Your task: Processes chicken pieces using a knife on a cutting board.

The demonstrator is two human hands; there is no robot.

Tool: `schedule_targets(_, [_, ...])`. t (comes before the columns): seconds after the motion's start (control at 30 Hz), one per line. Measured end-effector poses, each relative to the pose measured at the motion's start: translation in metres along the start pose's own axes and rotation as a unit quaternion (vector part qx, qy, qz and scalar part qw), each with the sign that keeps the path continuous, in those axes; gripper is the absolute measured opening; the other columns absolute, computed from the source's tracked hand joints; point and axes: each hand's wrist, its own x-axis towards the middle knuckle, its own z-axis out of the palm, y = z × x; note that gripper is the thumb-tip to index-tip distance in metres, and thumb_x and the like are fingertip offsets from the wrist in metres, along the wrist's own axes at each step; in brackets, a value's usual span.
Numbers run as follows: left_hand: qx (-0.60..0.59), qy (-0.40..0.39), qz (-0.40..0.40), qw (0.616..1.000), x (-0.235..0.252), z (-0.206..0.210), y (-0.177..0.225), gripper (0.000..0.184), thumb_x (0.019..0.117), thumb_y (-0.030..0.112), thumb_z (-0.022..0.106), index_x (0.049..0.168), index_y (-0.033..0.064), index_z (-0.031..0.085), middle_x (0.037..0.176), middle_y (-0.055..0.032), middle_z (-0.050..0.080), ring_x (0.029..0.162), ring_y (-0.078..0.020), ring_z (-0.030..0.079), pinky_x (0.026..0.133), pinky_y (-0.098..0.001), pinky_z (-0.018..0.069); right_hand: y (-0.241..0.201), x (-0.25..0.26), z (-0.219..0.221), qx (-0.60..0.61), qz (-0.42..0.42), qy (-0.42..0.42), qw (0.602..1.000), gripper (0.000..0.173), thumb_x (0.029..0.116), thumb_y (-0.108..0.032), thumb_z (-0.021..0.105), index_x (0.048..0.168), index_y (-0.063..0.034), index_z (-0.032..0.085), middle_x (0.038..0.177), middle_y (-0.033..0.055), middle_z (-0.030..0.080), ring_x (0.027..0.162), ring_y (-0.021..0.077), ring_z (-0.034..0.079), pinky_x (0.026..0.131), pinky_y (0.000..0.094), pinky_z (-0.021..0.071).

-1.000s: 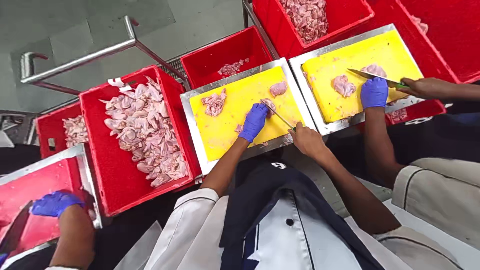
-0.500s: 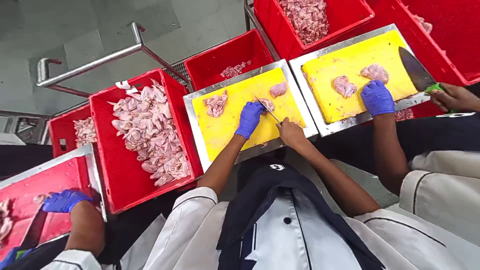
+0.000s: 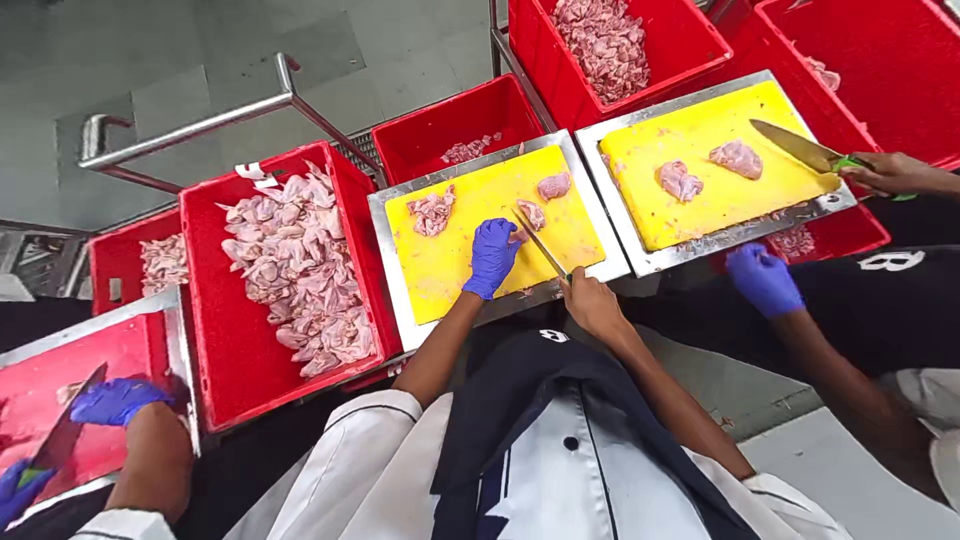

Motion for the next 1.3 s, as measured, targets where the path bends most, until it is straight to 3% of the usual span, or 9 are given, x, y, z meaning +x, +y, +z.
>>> schedule_targets(0.13, [-0.060, -0.101, 0.014, 0.993, 0.009, 0.002, -0.009, 0.022, 0.0983, 0.013, 0.063, 0.114, 0.0020, 0.072, 0.123, -0.0172, 0.069, 0.123, -0.0340, 0.063, 0.107, -0.0501, 0.0494, -0.013, 0.004, 0.011, 0.006, 0.015, -0.041, 0.999, 0.056, 0.1104, -0.047, 0.038, 0.132, 0.0030, 0.053, 0.113, 0.0252, 0.067, 0.109, 0.0418, 0.068, 0.090, 0.0573, 0.0548])
schedule_targets(0.3, [-0.055, -0.122, 0.010, 0.991, 0.014, 0.000, -0.011, 0.020, 0.0972, 0.012, 0.064, 0.113, 0.0037, 0.073, 0.123, -0.0155, 0.070, 0.122, -0.0324, 0.063, 0.107, -0.0485, 0.0496, -0.037, 0.041, 0.022, 0.034, 0.010, -0.026, 0.999, 0.057, 0.1108, -0.048, 0.035, 0.132, 0.0027, 0.051, 0.115, 0.0243, 0.067, 0.111, 0.0404, 0.068, 0.091, 0.0568, 0.0547])
schedule_targets(0.47, [0.031, -0.120, -0.122, 0.985, 0.011, -0.013, 0.002, 0.026, 0.0988, 0.020, 0.062, 0.115, 0.0024, 0.072, 0.122, -0.0190, 0.069, 0.123, -0.0353, 0.063, 0.106, -0.0517, 0.0500, 0.026, 0.006, 0.034, 0.063, 0.021, -0.070, 0.995, 0.059, 0.1096, -0.051, 0.038, 0.134, 0.0009, 0.053, 0.115, 0.0256, 0.067, 0.110, 0.0423, 0.067, 0.092, 0.0606, 0.0532])
schedule_targets(0.53, [0.069, -0.139, -0.174, 0.972, 0.011, -0.024, 0.003, 0.031, 0.0984, 0.025, 0.062, 0.117, 0.0020, 0.071, 0.125, -0.0214, 0.068, 0.125, -0.0383, 0.061, 0.106, -0.0558, 0.0482, 0.064, -0.001, 0.038, 0.102, 0.006, -0.089, 0.991, 0.059, 0.1089, -0.052, 0.039, 0.124, 0.0011, 0.058, 0.105, 0.0250, 0.067, 0.103, 0.0418, 0.067, 0.087, 0.0612, 0.0523])
schedule_targets(0.6, [0.072, -0.126, -0.156, 0.977, 0.013, -0.029, 0.000, 0.034, 0.0939, 0.027, 0.068, 0.117, 0.0036, 0.072, 0.127, -0.0218, 0.066, 0.125, -0.0406, 0.059, 0.106, -0.0593, 0.0461, 0.091, -0.004, 0.039, 0.150, 0.003, -0.074, 0.986, 0.056, 0.1083, -0.053, 0.041, 0.113, 0.0000, 0.061, 0.094, 0.0212, 0.064, 0.091, 0.0380, 0.065, 0.081, 0.0590, 0.0507])
schedule_targets(0.7, [-0.009, -0.063, -0.018, 0.998, 0.038, -0.022, -0.004, 0.041, 0.0907, 0.016, 0.074, 0.130, 0.0065, 0.066, 0.143, -0.0169, 0.059, 0.136, -0.0369, 0.053, 0.113, -0.0563, 0.0435, 0.102, -0.008, 0.029, 0.178, 0.044, 0.002, 0.983, 0.056, 0.1082, -0.052, 0.042, 0.116, 0.0003, 0.061, 0.094, 0.0219, 0.065, 0.091, 0.0390, 0.066, 0.081, 0.0605, 0.0516])
schedule_targets(0.83, [-0.071, -0.112, 0.086, 0.987, 0.070, 0.000, 0.004, 0.030, 0.0948, 0.004, 0.066, 0.124, 0.0041, 0.069, 0.137, -0.0164, 0.063, 0.133, -0.0325, 0.057, 0.114, -0.0507, 0.0443, 0.085, -0.012, 0.018, 0.171, 0.060, 0.083, 0.980, 0.058, 0.1096, -0.051, 0.039, 0.123, 0.0023, 0.058, 0.097, 0.0235, 0.066, 0.095, 0.0405, 0.068, 0.084, 0.0594, 0.0526])
schedule_targets(1.03, [-0.077, -0.098, -0.015, 0.992, 0.024, 0.005, 0.004, 0.028, 0.0966, 0.020, 0.068, 0.118, 0.0017, 0.070, 0.125, -0.0166, 0.068, 0.120, -0.0296, 0.065, 0.108, -0.0458, 0.0505, 0.047, -0.015, 0.013, 0.084, 0.012, 0.054, 0.995, 0.057, 0.1089, -0.051, 0.039, 0.123, 0.0016, 0.059, 0.098, 0.0228, 0.069, 0.097, 0.0406, 0.070, 0.083, 0.0584, 0.0545])
schedule_targets(1.3, [-0.120, -0.086, -0.049, 0.988, 0.016, 0.007, 0.004, 0.026, 0.0929, 0.011, 0.071, 0.116, -0.0001, 0.070, 0.124, -0.0181, 0.068, 0.120, -0.0297, 0.065, 0.108, -0.0441, 0.0501, 0.012, -0.003, -0.002, -0.003, -0.012, -0.045, 0.999, 0.056, 0.1105, -0.047, 0.038, 0.129, 0.0036, 0.055, 0.112, 0.0256, 0.067, 0.109, 0.0424, 0.068, 0.090, 0.0584, 0.0541])
